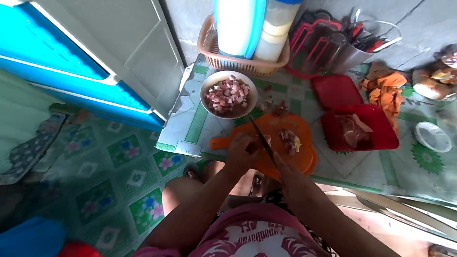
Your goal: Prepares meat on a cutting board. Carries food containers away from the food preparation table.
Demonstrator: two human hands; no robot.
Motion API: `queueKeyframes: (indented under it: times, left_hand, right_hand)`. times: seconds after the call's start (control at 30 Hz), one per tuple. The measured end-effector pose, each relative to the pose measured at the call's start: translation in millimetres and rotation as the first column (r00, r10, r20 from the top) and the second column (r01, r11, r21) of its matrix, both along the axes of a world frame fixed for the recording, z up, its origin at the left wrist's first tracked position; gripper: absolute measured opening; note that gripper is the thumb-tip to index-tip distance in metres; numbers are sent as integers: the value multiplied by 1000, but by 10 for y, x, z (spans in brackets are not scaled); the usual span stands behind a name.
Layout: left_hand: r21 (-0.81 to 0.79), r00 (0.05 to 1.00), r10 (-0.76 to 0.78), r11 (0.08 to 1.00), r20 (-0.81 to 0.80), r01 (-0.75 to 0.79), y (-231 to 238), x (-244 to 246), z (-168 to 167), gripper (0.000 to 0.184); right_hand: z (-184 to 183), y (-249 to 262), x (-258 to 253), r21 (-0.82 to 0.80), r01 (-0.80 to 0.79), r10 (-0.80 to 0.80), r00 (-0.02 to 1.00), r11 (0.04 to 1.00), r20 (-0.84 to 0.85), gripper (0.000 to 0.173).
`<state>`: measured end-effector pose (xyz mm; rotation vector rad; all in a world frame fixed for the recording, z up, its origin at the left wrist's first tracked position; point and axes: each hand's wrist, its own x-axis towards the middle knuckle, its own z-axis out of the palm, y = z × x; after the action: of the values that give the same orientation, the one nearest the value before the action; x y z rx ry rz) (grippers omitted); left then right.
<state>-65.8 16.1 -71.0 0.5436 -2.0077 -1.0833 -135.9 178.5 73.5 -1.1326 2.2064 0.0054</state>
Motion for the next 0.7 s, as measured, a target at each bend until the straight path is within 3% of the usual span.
queueKeyframes:
  times: [0.17,0.37,0.47,0.57,0.7]
  left_hand:
    - [-17,999,32,999,-24,-33,38,-12,-3,22]
    - [26,998,-14,1000,53,12,-21,36,54,22]
    - [62,996,-6,998,92,0,-39,56,82,21]
    - [54,996,33,998,78,-37,-34,22,101,19]
    - [14,997,42,999,64,-43,-13,14,76,21]
  right_hand:
    - [-90,429,115,-5,11,-12,996,1000,-89,67]
    - [-100,-74,-27,-32,-6,7,1000,999,21,66]
    - [-144,-43,-28,-56,-28,29,1000,998,13,65]
    - [-312,396,52,-253,-43,24,997,966,-78,69]
    - [-110,253,42,-7,33,-33,999,999,21,64]
